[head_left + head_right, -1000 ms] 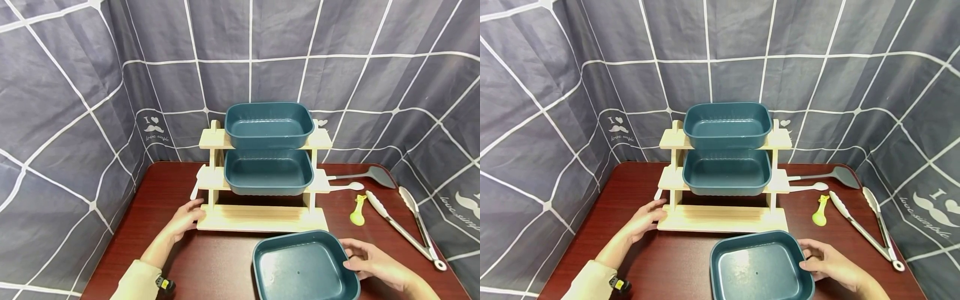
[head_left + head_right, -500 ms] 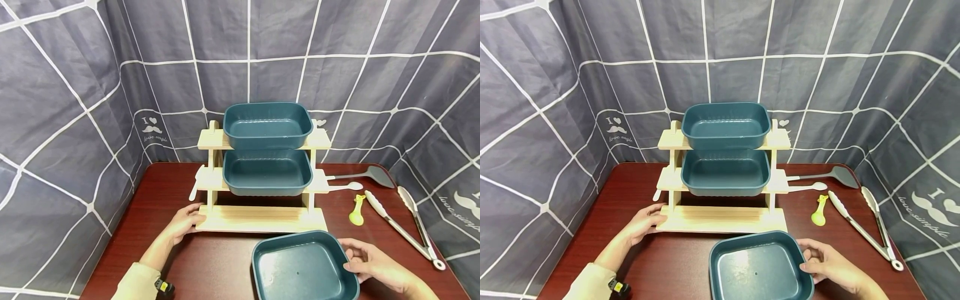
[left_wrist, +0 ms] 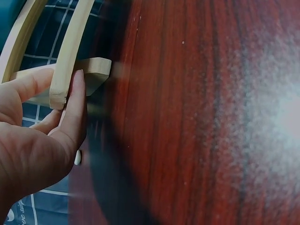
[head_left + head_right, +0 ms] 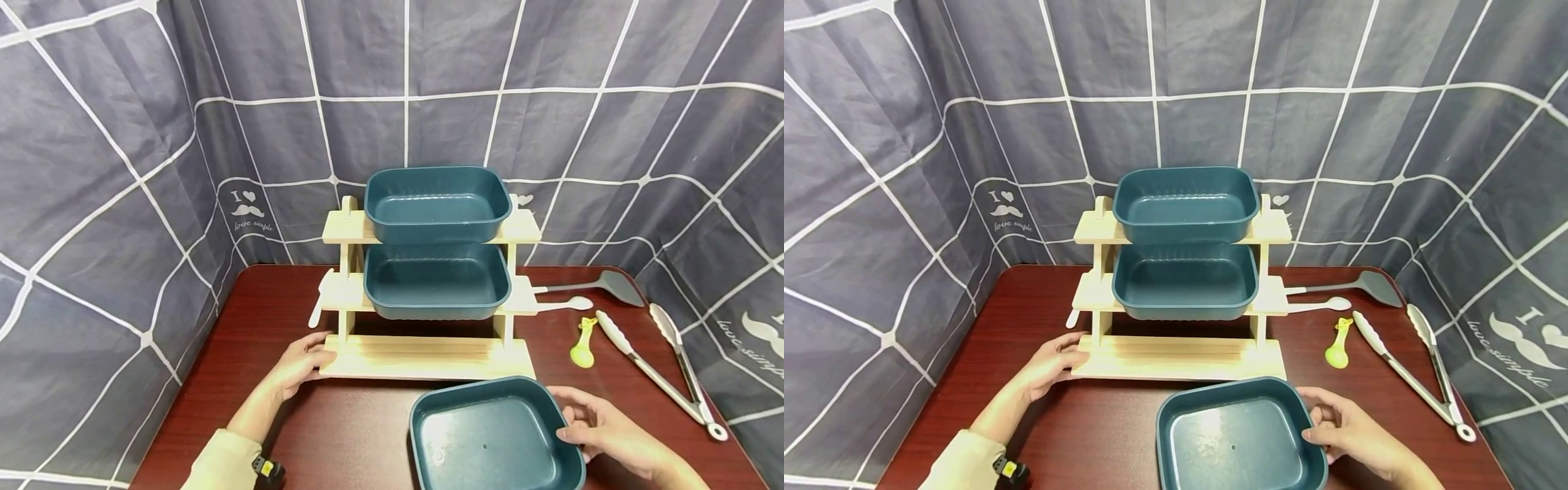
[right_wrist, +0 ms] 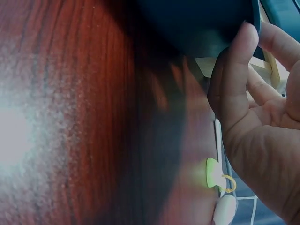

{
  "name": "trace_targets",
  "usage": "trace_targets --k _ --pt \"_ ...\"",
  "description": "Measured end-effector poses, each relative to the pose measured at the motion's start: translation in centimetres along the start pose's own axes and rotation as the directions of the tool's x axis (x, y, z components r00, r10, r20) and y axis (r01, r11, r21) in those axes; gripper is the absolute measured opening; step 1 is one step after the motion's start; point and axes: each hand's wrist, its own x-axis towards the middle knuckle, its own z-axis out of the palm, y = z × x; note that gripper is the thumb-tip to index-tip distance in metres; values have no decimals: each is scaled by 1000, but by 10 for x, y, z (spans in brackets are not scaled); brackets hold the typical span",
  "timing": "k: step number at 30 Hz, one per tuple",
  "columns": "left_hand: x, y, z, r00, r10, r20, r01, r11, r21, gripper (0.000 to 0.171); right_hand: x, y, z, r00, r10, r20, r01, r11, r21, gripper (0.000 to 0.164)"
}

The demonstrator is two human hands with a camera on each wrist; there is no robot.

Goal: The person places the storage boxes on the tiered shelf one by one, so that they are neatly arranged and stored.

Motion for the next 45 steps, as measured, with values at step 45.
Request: trace_targets --k 45 --pt "-2 -2 -1 1000 -17 -11 17 1000 -20 69 17 -6 18 967 -197 164 133 933 334 61"
